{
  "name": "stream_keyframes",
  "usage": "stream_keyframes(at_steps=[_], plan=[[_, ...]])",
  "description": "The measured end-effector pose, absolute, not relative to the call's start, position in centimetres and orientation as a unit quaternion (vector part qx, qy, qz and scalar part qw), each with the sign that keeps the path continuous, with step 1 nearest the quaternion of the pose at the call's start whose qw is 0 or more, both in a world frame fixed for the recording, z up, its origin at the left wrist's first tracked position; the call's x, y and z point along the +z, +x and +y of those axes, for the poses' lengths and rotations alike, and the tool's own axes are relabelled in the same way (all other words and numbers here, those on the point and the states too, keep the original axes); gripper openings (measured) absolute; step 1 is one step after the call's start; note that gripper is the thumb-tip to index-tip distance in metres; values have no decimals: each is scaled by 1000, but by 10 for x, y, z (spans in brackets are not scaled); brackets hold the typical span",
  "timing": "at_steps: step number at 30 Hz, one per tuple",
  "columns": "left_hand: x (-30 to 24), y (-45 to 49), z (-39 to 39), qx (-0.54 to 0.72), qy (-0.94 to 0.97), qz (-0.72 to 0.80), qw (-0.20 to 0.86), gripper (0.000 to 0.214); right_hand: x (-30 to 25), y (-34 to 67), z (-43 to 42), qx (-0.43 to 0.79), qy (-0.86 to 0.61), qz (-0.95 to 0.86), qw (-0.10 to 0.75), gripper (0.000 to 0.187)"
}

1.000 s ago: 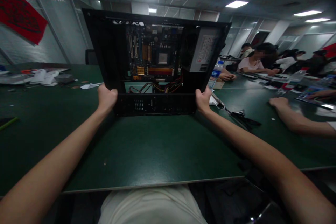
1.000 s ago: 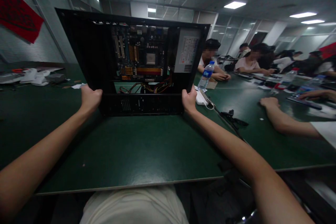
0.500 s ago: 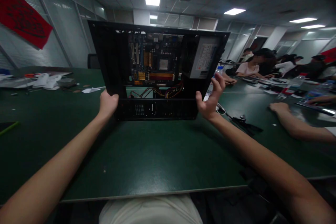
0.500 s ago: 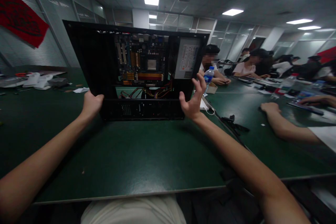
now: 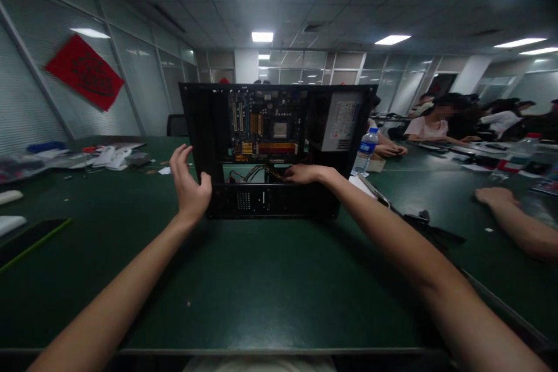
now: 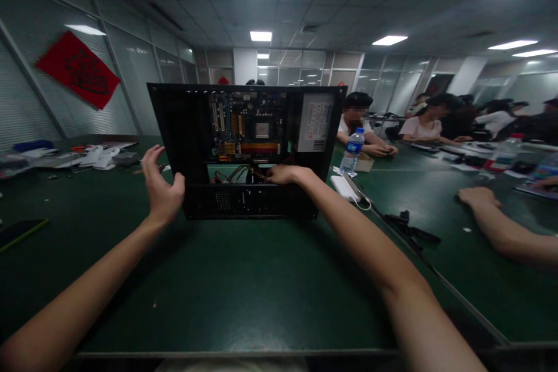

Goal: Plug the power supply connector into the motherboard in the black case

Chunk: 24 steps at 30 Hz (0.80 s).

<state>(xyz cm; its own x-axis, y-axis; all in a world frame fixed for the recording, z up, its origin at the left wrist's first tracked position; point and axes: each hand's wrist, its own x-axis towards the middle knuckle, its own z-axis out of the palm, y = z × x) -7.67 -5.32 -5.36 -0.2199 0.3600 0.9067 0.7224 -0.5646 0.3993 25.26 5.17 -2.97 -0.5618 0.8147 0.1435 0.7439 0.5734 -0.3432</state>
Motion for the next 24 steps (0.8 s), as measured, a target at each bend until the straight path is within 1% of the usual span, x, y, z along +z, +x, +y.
stream_keyframes(at_steps=[2,4,6,8,10,11,14,16,18,20,22,24], plan=[[-39,-67,-64,-630,-636,-401,194,68,-35,253,57,203,-433,-873,93,11],[-21,-53,-72,-591,-694,-354,207,55,-38,253,56,268,-421,-864,61,14],[0,-37,-75,-507,-790,-306,162,36,-38,253,51,305,-433,-847,55,16],[21,-21,-75,-382,-876,-285,75,30,-37,252,47,306,-450,-836,67,20],[38,-8,-72,-275,-916,-290,24,34,-34,247,44,278,-441,-846,109,23],[45,-3,-70,-227,-928,-296,13,38,-32,244,42,263,-430,-851,143,23],[59,5,-62,-126,-938,-322,1,56,-15,235,36,227,-419,-827,300,24],[64,7,-55,-106,-936,-336,-3,68,3,231,29,218,-411,-793,393,23],[69,8,-50,-124,-932,-341,-2,72,23,231,16,236,-381,-789,420,26],[75,7,-48,-159,-924,-346,7,60,38,237,1,246,-363,-801,407,32],[82,3,-49,-180,-916,-358,12,44,48,246,-16,235,-357,-824,371,40],[90,-5,-54,-169,-915,-365,3,39,54,253,-32,225,-364,-843,326,45]])
